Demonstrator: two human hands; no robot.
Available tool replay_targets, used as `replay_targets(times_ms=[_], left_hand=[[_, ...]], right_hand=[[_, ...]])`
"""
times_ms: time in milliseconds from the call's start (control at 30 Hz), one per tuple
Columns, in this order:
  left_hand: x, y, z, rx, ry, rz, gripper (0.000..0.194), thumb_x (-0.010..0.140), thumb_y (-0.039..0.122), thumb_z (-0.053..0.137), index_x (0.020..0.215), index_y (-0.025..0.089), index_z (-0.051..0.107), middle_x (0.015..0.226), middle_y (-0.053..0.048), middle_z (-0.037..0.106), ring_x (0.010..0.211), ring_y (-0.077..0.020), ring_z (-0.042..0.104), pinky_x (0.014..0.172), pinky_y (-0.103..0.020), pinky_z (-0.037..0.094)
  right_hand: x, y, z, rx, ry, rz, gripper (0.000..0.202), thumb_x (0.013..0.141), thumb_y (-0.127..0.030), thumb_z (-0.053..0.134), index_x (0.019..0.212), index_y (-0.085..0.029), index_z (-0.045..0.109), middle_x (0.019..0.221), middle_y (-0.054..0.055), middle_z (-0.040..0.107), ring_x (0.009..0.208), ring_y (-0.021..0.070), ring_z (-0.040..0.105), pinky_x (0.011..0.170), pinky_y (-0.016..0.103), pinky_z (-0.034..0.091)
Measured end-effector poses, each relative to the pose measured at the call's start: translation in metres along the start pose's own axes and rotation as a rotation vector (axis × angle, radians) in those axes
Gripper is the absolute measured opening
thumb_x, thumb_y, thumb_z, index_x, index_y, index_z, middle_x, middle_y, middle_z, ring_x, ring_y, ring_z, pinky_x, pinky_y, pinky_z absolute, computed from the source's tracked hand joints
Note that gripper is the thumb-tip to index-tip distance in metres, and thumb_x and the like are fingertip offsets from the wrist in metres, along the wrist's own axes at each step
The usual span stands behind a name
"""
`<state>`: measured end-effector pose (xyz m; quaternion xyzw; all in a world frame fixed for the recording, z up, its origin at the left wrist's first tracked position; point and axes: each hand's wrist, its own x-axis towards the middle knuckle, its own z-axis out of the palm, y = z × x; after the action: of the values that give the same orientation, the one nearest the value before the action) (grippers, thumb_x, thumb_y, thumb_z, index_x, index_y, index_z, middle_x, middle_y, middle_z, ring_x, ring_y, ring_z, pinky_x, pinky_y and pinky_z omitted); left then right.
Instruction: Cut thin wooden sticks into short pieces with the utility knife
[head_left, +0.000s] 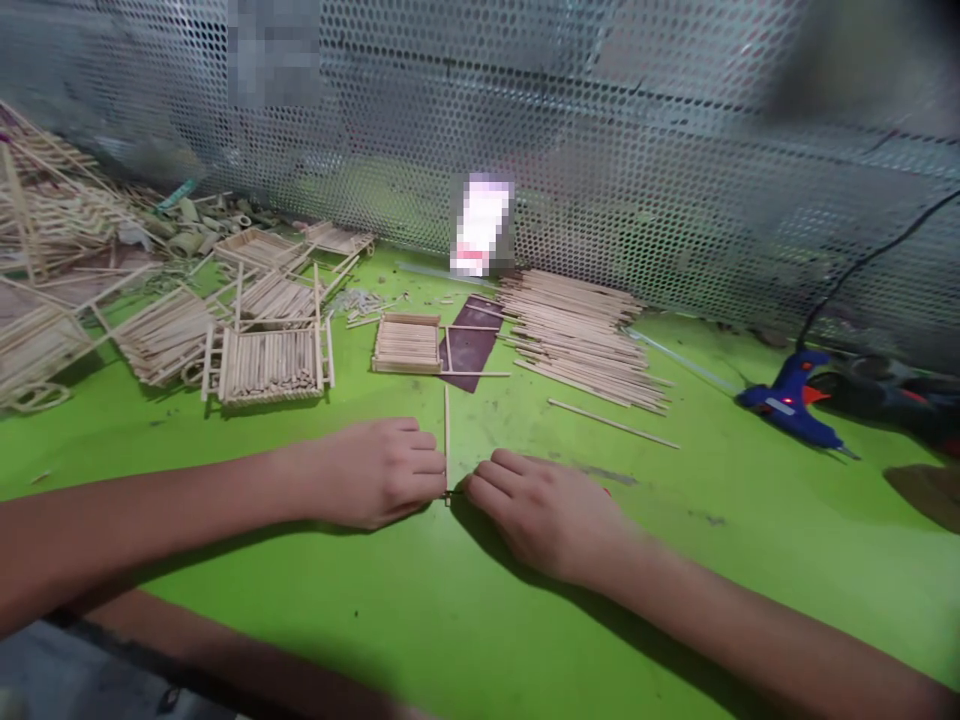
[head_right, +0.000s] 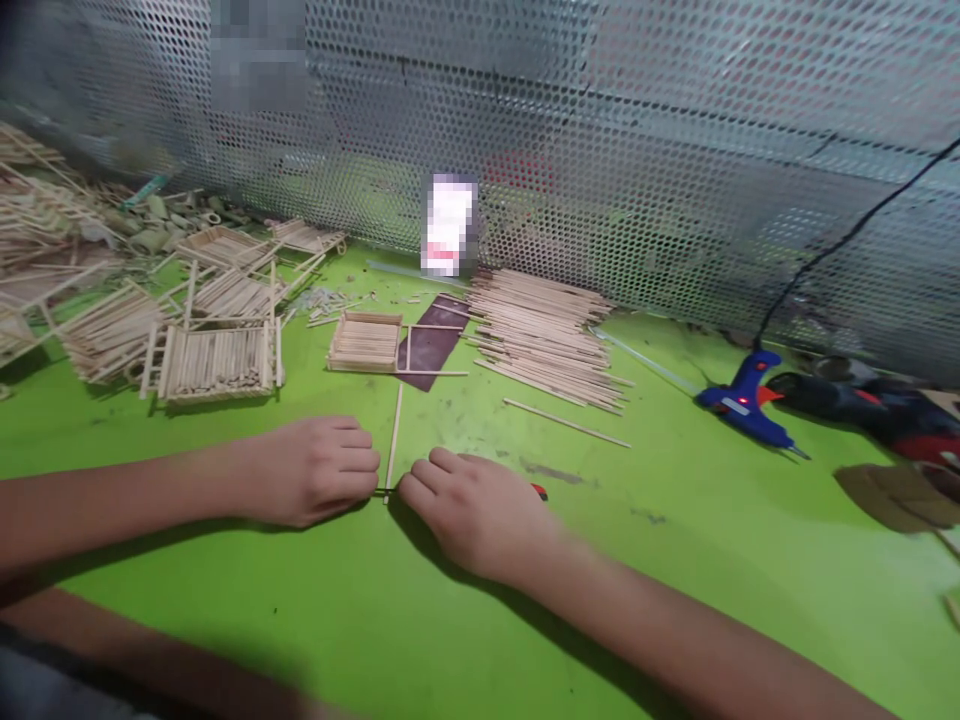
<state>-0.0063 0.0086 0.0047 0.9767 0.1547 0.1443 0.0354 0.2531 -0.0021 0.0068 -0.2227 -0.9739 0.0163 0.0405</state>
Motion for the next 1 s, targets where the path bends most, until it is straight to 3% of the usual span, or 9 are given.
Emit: replay_targets(times_ms=[133, 367, 433, 567, 767, 1000], left_hand=[[-0.003, 0.002, 0.001, 0.005, 0.02, -0.031, 0.02, 0.102, 0.014, 0.054, 0.083, 0.018, 0.057, 0.077, -0.001, 0.061, 0.072, -0.0166, 0.051, 0.071, -0.035, 0.037], [-0.005, 0.002, 0.0, 0.037, 0.027, -0.045, 0.019, 0.104, 0.02, 0.051, 0.088, 0.017, 0.062, 0.079, -0.002, 0.064, 0.074, -0.0181, 0.055, 0.076, -0.036, 0.043], [-0.006, 0.002, 0.0, 0.019, 0.061, -0.099, 0.02, 0.103, 0.03, 0.053, 0.101, 0.015, 0.066, 0.091, -0.006, 0.071, 0.083, -0.0215, 0.062, 0.085, -0.039, 0.047], [-0.005, 0.006, 0.004, -0.054, 0.109, -0.209, 0.053, 0.101, 0.052, 0.059, 0.132, 0.009, 0.062, 0.127, -0.016, 0.072, 0.114, -0.0296, 0.068, 0.102, -0.045, 0.052], [-0.001, 0.015, 0.009, -0.015, 0.116, -0.261, 0.039, 0.104, 0.043, 0.054, 0.114, 0.012, 0.074, 0.123, -0.013, 0.077, 0.111, -0.0277, 0.074, 0.097, -0.043, 0.059], [-0.001, 0.018, 0.005, 0.048, 0.098, -0.275, 0.038, 0.104, 0.041, 0.052, 0.114, 0.013, 0.076, 0.122, -0.012, 0.078, 0.108, -0.0267, 0.077, 0.093, -0.041, 0.063]], right_hand=[[0.0, 0.0, 0.002, -0.019, 0.025, -0.015, 0.011, 0.1, -0.013, 0.052, 0.096, -0.018, 0.06, 0.081, 0.003, 0.06, 0.078, 0.0195, 0.051, 0.067, 0.032, 0.036], [-0.003, 0.001, 0.0, 0.001, 0.108, -0.069, 0.025, 0.11, -0.019, 0.039, 0.101, -0.016, 0.062, 0.087, 0.004, 0.063, 0.077, 0.0192, 0.05, 0.071, 0.034, 0.038], [-0.003, 0.001, -0.001, 0.015, 0.115, -0.07, 0.026, 0.11, -0.017, 0.038, 0.104, -0.015, 0.063, 0.088, 0.004, 0.063, 0.078, 0.0191, 0.05, 0.071, 0.034, 0.038], [-0.004, 0.0, 0.001, 0.024, 0.131, -0.064, 0.02, 0.109, -0.018, 0.042, 0.108, -0.015, 0.062, 0.089, 0.003, 0.063, 0.079, 0.0197, 0.05, 0.071, 0.034, 0.039], [-0.002, -0.001, 0.005, -0.007, 0.141, -0.076, 0.019, 0.108, -0.016, 0.043, 0.109, -0.014, 0.062, 0.091, 0.004, 0.065, 0.08, 0.0199, 0.052, 0.072, 0.035, 0.039], [-0.003, -0.003, -0.002, -0.037, 0.108, -0.075, 0.016, 0.106, -0.014, 0.046, 0.109, -0.015, 0.062, 0.091, 0.004, 0.067, 0.079, 0.0198, 0.052, 0.071, 0.035, 0.038]])
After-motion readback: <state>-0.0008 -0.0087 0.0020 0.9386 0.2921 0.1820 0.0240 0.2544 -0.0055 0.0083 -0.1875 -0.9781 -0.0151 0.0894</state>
